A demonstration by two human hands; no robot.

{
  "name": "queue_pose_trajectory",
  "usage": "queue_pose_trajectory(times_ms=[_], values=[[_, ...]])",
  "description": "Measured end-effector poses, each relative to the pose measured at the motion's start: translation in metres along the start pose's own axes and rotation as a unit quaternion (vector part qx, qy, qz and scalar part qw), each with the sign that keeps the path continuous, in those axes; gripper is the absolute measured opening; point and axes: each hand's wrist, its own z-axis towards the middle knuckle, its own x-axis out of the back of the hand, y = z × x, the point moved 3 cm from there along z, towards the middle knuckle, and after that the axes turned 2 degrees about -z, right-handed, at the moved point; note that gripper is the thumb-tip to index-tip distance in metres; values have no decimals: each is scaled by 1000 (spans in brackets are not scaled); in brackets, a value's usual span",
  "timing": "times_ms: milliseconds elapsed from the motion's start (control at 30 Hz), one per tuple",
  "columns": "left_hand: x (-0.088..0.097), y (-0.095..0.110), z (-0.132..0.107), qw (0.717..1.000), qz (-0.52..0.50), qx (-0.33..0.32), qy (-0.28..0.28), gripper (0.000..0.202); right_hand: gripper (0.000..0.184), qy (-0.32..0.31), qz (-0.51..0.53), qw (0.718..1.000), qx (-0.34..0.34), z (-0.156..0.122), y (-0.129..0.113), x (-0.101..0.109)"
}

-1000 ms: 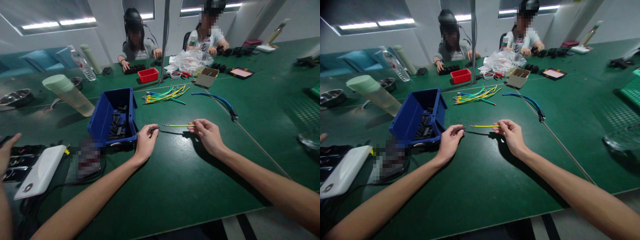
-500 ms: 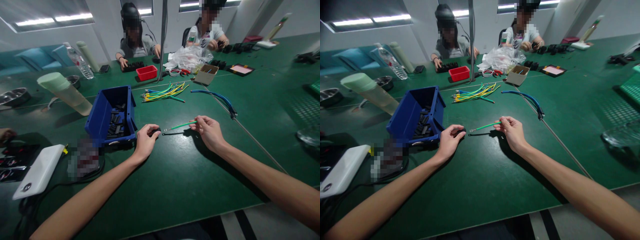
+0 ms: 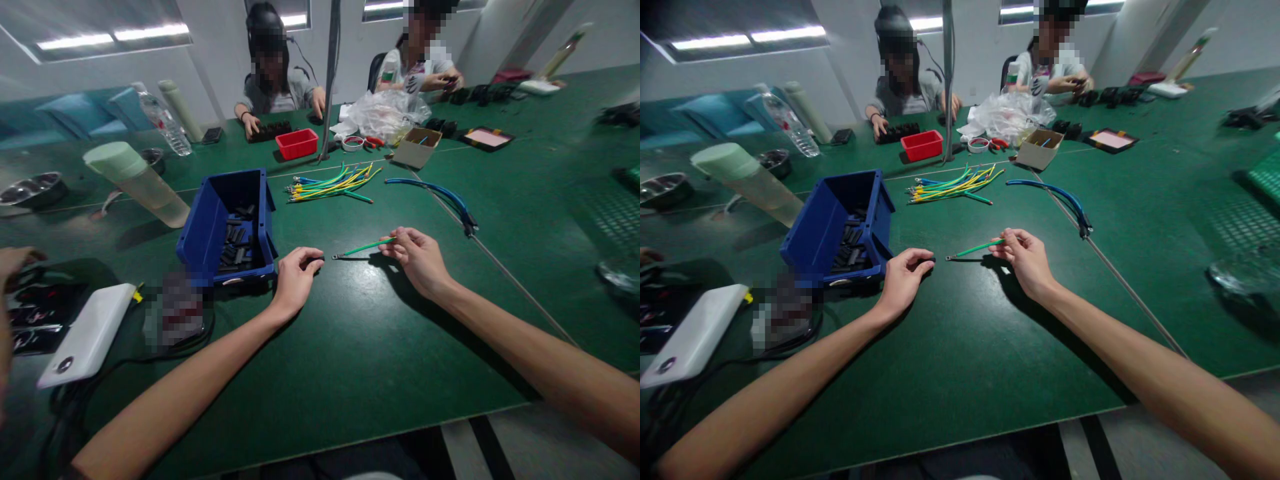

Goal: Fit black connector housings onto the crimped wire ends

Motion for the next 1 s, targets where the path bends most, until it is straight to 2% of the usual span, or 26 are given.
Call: queue_pose_trajectory(times_ms=[233, 333, 400, 467, 567, 667, 767, 867, 1000], values=[[4, 6, 0, 999, 35, -36, 18, 19, 39, -55, -30, 998, -11, 3, 3, -1], [3, 6, 0, 999, 40, -31, 17, 17, 34, -70, -107, 991, 25, 7, 5, 1], [2, 4, 1, 999, 30, -24, 15, 17, 29, -81, -202, 974, 66, 9, 4, 2], [2, 1, 1, 1000, 19, -16, 15, 18, 26, -82, -318, 937, 121, 10, 1, 4], [2, -2, 2, 1000, 8, -4, 16, 18, 23, -91, -459, 852, 233, 7, -4, 2], [2, -3, 2, 1000, 1, 2, 17, 16, 29, -130, -538, 768, 323, 3, -2, -5], [2, -2, 2, 1000, -7, 1, 16, 15, 39, -165, -588, 704, 363, -2, 6, -17], [2, -2, 2, 1000, -12, -3, 13, 14, 41, -175, -617, 665, 383, -5, 13, -28], [2, -1, 2, 1000, -8, -8, 20, 14, 34, -182, -633, 649, 381, -2, 17, -44]])
